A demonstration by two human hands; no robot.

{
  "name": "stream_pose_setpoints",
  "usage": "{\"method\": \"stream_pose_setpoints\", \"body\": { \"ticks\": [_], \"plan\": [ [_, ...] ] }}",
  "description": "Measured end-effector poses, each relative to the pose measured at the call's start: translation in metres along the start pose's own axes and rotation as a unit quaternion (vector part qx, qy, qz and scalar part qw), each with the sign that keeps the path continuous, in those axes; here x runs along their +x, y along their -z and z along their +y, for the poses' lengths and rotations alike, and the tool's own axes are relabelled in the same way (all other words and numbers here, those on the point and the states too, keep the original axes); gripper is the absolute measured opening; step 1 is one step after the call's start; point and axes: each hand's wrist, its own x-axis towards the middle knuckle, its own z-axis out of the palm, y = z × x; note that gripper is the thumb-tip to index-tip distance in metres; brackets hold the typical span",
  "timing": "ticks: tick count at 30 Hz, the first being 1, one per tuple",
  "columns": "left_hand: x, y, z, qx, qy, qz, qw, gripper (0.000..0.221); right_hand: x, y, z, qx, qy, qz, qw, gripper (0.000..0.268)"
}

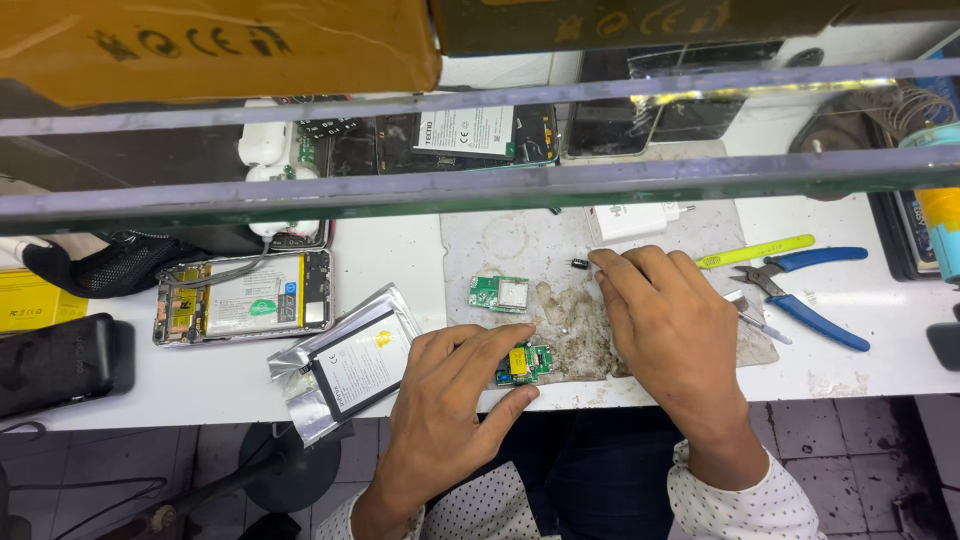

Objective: The person disassembles a white wall charger, removes the internal circuit board, and uses a soldering iron to work on the board's components. They handle the charger casing, circuit board, and soldering iron throughout the process.

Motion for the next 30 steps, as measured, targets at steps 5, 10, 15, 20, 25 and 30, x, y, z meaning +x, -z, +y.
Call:
{"method": "stream_pose_setpoints", "body": {
  "ticks": [5, 10, 15, 20, 25, 30],
  "plan": [
    [-0.001, 0.001, 0.000, 0.004, -0.012, 0.006, 1.000, 0.054, 0.004, -0.003, -0.002, -0.036, 0.004, -0.030, 0.999, 0.025],
    [-0.005, 0.000, -0.004, -0.008, -0.026, 0.013, 1.000, 0.053, 0.008, -0.012, -0.003, -0.053, 0.011, -0.026, 0.998, 0.019],
    [-0.011, -0.004, -0.008, -0.060, -0.058, 0.107, 0.991, 0.037, 0.000, -0.001, -0.012, 0.042, 0.018, 0.037, 0.998, 0.016],
    [-0.016, -0.010, -0.011, -0.076, -0.042, 0.167, 0.982, 0.031, -0.025, 0.009, -0.024, 0.236, -0.113, 0.010, 0.965, 0.019],
    [-0.015, -0.008, -0.011, -0.046, -0.015, 0.124, 0.991, 0.036, -0.023, -0.002, -0.016, 0.172, -0.092, 0.017, 0.981, 0.018],
    [-0.013, -0.006, -0.009, -0.027, -0.017, 0.108, 0.994, 0.038, -0.001, -0.003, -0.013, 0.074, -0.049, -0.030, 0.996, 0.018]
  ]
}}
